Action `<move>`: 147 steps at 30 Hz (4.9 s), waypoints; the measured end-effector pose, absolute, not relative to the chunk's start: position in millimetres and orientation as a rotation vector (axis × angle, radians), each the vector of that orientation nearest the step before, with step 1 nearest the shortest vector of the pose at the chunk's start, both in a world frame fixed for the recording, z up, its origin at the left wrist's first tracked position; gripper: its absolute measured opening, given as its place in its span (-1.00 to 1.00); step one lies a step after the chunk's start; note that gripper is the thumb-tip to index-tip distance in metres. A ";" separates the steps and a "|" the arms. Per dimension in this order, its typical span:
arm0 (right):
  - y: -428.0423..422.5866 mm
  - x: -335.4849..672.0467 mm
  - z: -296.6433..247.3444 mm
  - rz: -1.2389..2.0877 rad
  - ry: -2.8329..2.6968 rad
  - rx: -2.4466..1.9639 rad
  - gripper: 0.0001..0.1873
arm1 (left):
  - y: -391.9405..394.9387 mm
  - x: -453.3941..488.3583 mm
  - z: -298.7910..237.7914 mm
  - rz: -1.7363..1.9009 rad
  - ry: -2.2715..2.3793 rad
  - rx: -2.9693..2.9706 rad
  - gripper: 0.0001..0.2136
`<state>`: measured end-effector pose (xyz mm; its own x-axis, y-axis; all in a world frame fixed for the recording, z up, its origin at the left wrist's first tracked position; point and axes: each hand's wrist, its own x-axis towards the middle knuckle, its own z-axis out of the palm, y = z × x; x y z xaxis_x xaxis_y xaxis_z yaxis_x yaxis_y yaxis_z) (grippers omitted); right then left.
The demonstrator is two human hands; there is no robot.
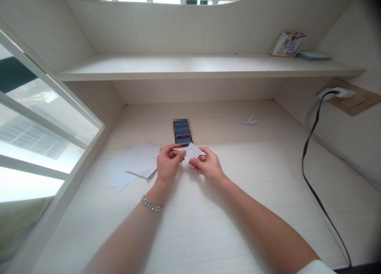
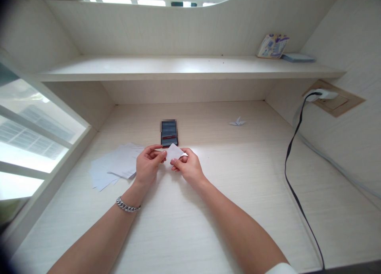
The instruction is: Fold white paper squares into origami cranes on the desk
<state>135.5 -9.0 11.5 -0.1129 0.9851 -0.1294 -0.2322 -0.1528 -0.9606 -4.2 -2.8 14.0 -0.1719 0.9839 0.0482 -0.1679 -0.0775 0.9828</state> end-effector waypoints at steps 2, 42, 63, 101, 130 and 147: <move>-8.8 135.9 10.3 1.498 -1.017 -1.069 -0.53 | -3.0 -3.3 14.2 1.476 1.170 1.072 -0.63; -9.6 137.2 15.3 1.574 -0.939 -1.045 -0.72 | -5.6 -3.3 12.3 1.281 1.095 1.125 -0.65; -5.9 138.6 5.6 1.496 -0.904 -1.029 -0.72 | -5.6 -1.4 15.0 1.201 1.002 1.023 -0.70; -9.6 138.9 10.0 1.443 -1.064 -1.070 -0.73 | -7.1 -0.4 16.9 1.216 1.033 1.045 -0.71; -9.2 139.9 14.2 1.425 -1.240 -1.213 -0.68 | -2.0 -5.5 12.1 1.222 1.150 1.077 -0.64; -8.1 143.1 7.9 1.390 -1.143 -1.080 -0.74 | -2.1 -8.1 12.4 1.199 1.115 1.013 -0.77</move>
<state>143.1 -8.1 7.9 -0.1057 0.9935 -0.0420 -0.1505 -0.0578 -0.9869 -8.1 -2.1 12.4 0.0256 0.9945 -0.1011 -0.1735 0.1041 0.9793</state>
